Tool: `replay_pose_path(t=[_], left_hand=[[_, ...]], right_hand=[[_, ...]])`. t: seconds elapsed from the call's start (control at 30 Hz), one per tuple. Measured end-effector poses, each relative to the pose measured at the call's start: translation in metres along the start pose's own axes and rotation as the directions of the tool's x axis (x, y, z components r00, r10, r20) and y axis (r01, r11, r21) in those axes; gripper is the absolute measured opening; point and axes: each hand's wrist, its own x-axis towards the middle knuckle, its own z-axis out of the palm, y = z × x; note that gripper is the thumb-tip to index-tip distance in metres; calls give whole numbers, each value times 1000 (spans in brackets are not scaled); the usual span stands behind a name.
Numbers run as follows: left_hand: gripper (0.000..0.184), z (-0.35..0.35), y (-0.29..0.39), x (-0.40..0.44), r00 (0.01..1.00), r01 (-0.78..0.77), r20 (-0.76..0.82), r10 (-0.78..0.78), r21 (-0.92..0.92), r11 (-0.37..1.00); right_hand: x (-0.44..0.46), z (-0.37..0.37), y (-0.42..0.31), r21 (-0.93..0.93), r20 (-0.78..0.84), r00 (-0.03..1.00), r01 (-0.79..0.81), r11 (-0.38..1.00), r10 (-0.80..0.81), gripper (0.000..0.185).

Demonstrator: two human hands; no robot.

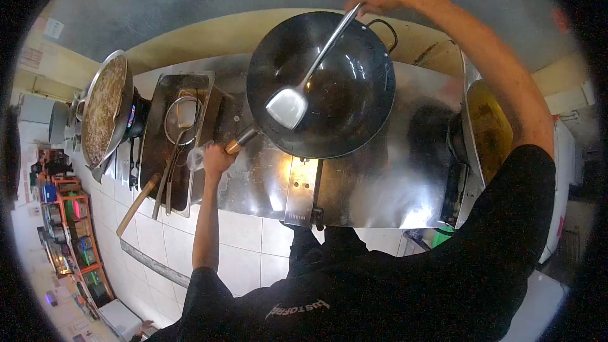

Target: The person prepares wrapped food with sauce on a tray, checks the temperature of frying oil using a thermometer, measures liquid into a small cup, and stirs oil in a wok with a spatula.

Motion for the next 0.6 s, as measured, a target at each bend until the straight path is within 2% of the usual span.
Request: replay_pose_path(t=[0.07,0.13,0.2,0.23,0.3,0.33,0.4,0.43,0.5,0.6], left_hand=[[41,-5,5,0,999,36,8,-37,56,998],[41,3,0,2,1000,22,-10,-22,33,999],[41,4,-1,8,1000,-5,-28,5,11,1000],[38,2,-1,10,1000,12,22,-13,50,999],[35,4,-4,9,996,31,85,-39,90,995],[35,6,-7,10,994,9,104,-16,64,998],[36,9,-9,12,993,-13,121,8,39,999],[36,8,-9,12,992,-17,128,10,49,999],[36,8,-8,14,990,-46,135,37,67,997],[35,12,-9,19,990,-59,129,51,60,996]], right_hand=[[2,-1,9,-30,-45,998,49,998,-51,32],[1,-5,7,-76,-87,992,90,993,-96,32],[-10,1,-5,96,-58,990,135,986,-130,31],[-15,-3,-4,95,-54,990,135,986,-130,31],[-33,-9,1,-80,78,997,23,997,-17,29],[-43,-13,4,-73,83,996,27,997,-21,29],[-60,-19,9,-36,153,980,-126,991,130,28],[-63,-11,1,-28,154,979,-132,991,135,28],[-72,14,-24,-16,-18,1000,-16,1000,16,30],[-78,16,-47,-7,-34,997,-71,997,71,34]])
